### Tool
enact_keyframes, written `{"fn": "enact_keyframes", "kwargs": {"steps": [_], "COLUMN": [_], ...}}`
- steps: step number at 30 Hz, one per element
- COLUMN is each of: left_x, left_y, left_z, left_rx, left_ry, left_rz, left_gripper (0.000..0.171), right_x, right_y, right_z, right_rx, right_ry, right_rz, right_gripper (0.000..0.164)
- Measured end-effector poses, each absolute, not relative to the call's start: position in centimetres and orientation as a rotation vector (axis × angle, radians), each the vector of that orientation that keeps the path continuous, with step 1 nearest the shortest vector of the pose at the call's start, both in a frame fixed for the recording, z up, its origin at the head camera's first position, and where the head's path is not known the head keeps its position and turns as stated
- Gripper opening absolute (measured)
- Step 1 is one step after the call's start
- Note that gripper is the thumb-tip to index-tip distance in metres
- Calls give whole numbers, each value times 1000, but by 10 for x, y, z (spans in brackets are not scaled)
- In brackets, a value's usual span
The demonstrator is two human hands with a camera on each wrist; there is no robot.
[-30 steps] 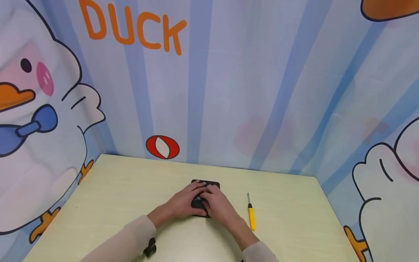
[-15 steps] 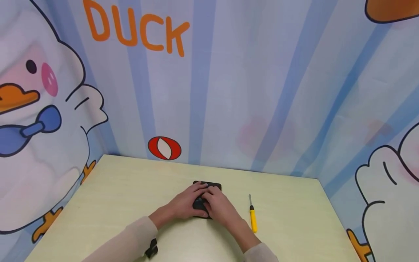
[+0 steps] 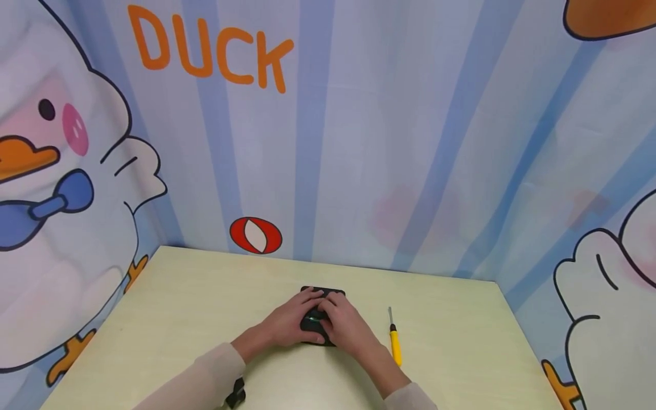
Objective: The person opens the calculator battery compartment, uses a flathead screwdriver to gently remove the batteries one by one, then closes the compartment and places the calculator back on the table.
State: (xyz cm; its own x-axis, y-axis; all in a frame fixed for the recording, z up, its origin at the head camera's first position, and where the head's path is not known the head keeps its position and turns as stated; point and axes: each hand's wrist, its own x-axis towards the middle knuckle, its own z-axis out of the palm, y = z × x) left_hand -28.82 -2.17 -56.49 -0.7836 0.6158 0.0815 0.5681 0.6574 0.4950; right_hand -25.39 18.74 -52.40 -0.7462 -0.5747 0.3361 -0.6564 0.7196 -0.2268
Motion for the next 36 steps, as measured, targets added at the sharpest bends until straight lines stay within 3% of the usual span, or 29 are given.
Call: {"fn": "enact_keyframes", "kwargs": {"steps": [36], "left_x": [-286], "left_y": [-19], "left_z": [-566], "left_rx": [965], "left_ry": [2798], "left_rz": [712], "left_gripper": [97], "right_x": [-251], "right_y": [206], "right_z": [-515], "right_rx": [890], "right_ry": [-2640], "right_rz": [499], "right_gripper": [27]}}
